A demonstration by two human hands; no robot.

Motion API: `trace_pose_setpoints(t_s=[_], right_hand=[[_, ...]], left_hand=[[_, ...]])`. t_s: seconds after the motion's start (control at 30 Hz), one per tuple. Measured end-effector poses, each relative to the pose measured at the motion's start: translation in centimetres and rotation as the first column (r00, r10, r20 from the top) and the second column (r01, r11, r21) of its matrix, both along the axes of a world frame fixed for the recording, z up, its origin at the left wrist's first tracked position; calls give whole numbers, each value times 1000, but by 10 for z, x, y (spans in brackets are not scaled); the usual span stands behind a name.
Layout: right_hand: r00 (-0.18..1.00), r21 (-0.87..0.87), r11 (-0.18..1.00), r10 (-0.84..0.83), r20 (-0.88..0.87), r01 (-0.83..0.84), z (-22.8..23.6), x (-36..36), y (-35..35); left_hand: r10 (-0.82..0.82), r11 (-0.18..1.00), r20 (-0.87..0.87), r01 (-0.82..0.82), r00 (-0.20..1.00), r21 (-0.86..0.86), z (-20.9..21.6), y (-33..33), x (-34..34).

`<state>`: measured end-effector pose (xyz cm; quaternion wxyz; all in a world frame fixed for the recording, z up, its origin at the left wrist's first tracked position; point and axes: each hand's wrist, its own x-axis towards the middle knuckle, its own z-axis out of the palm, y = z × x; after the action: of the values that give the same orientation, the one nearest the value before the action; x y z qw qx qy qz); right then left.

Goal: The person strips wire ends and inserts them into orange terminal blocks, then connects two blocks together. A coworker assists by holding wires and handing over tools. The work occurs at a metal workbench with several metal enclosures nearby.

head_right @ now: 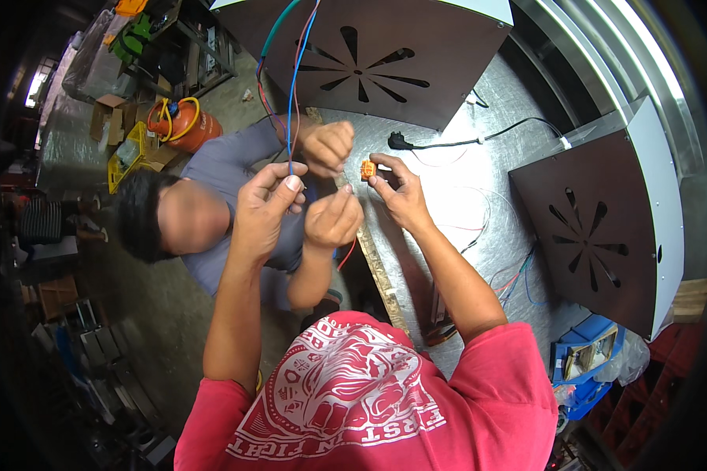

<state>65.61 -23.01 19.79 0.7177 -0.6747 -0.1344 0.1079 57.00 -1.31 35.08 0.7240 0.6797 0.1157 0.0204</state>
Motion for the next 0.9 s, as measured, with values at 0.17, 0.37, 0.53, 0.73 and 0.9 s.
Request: trace_pose_setpoints(t_s=[0.17,0.37,0.53,0.73,0.9], right_hand=[[984,63,998,27,-178,-16,-5,-5,1],[982,123,992,61,-177,-40,-17,-10,-6],[925,-575,803,82,370,159,-50,-8,-11],[903,-735,647,166,395,202,-73,-15,-26],[845,-653,692,118,522,307,-61,-13,-34]], left_hand=[[-8,999,5,9,1000,-52,-4,1,1],[40,998,0,-40,999,-41,-1,0,-1],[55,998,-14,-55,998,-9,0,-2,-3],[65,998,-9,-65,998,6,1,-5,-4],[45,998,-27,-44,999,36,2,-6,-5]])
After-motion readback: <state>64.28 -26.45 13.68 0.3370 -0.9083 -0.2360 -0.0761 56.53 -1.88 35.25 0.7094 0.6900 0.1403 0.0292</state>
